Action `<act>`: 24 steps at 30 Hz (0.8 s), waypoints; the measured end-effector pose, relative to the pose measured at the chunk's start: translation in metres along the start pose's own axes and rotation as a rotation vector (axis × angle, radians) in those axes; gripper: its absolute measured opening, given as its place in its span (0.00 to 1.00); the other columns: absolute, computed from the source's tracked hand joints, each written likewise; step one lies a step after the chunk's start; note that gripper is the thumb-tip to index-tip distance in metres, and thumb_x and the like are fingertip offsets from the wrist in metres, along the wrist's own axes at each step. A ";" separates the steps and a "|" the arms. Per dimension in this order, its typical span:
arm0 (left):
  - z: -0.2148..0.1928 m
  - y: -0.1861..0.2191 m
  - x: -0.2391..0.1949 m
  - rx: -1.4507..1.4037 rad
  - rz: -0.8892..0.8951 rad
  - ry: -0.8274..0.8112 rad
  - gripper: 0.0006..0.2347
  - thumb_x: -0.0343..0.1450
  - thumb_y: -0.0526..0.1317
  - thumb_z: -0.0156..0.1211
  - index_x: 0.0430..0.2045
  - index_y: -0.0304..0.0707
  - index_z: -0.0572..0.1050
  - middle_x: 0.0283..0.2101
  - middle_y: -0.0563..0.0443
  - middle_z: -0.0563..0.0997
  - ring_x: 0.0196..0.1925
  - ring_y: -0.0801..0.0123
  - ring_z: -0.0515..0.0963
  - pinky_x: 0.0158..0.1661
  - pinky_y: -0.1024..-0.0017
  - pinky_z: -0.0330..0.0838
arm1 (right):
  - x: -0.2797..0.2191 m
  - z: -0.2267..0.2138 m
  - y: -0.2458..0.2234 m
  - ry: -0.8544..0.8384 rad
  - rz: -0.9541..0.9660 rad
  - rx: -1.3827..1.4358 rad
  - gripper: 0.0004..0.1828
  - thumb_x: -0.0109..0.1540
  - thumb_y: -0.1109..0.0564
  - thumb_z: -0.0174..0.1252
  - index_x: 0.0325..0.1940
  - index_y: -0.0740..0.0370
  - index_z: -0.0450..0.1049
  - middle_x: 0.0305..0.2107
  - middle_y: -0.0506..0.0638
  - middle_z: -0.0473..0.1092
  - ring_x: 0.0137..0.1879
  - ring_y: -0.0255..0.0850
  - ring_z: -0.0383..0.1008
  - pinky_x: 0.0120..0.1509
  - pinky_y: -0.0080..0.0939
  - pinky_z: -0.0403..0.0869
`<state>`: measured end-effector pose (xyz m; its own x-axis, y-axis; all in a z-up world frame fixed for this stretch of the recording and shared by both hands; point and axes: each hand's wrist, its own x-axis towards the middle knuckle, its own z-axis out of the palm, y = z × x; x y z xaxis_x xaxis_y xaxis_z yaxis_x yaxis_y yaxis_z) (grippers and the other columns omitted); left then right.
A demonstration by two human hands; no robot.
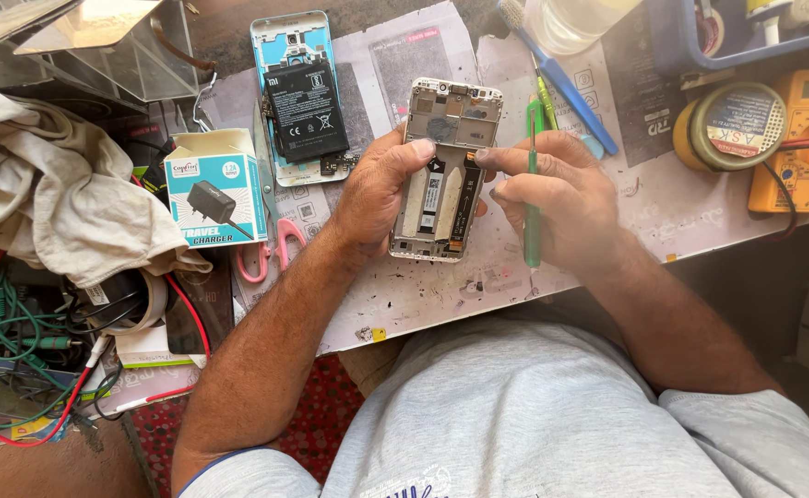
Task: The person removes a battery from a disassembled smartphone, then uses a screwdriver to probe internal components. They apply liquid from a bottle onto a toothbrush and scrub the phone's interior surfaces. The person handles the phone, battery, screwdriver, toothbrush, and liquid bottle throughout.
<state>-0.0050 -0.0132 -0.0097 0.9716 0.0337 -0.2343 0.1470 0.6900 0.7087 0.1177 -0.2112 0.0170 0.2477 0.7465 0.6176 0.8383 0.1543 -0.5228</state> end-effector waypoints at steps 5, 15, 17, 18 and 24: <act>0.003 0.002 -0.001 -0.010 0.000 -0.006 0.22 0.75 0.42 0.47 0.61 0.23 0.60 0.46 0.30 0.79 0.41 0.55 0.86 0.37 0.63 0.87 | 0.000 0.000 0.000 0.011 -0.014 -0.014 0.19 0.60 0.71 0.68 0.49 0.60 0.68 0.49 0.57 0.77 0.48 0.47 0.76 0.52 0.42 0.76; -0.001 0.001 0.000 -0.014 -0.016 -0.038 0.22 0.73 0.38 0.48 0.61 0.23 0.60 0.47 0.29 0.79 0.42 0.53 0.87 0.39 0.62 0.87 | -0.001 0.000 -0.001 0.019 0.033 0.046 0.18 0.59 0.73 0.67 0.49 0.64 0.70 0.48 0.61 0.77 0.46 0.46 0.75 0.46 0.35 0.76; -0.001 0.000 0.000 0.020 -0.016 -0.039 0.22 0.72 0.37 0.49 0.60 0.23 0.61 0.46 0.28 0.79 0.42 0.52 0.87 0.40 0.62 0.87 | -0.001 0.000 -0.001 0.028 0.014 0.030 0.19 0.59 0.72 0.68 0.49 0.64 0.70 0.48 0.61 0.77 0.47 0.47 0.75 0.47 0.37 0.76; -0.001 0.000 0.000 0.023 -0.016 -0.041 0.22 0.72 0.38 0.50 0.60 0.23 0.61 0.46 0.28 0.79 0.42 0.52 0.87 0.39 0.62 0.87 | -0.001 0.000 -0.001 0.031 0.005 0.022 0.19 0.59 0.71 0.68 0.49 0.63 0.70 0.48 0.60 0.77 0.47 0.47 0.75 0.48 0.38 0.76; 0.000 0.002 -0.001 0.084 -0.016 -0.036 0.26 0.68 0.38 0.55 0.60 0.24 0.62 0.47 0.29 0.80 0.42 0.52 0.87 0.39 0.61 0.88 | 0.001 -0.003 -0.002 0.084 -0.035 -0.021 0.18 0.61 0.70 0.70 0.47 0.61 0.69 0.45 0.56 0.78 0.46 0.46 0.78 0.50 0.41 0.76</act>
<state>-0.0060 -0.0125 -0.0081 0.9747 -0.0038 -0.2234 0.1763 0.6274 0.7585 0.1178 -0.2125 0.0208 0.2575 0.6838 0.6828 0.8570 0.1648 -0.4883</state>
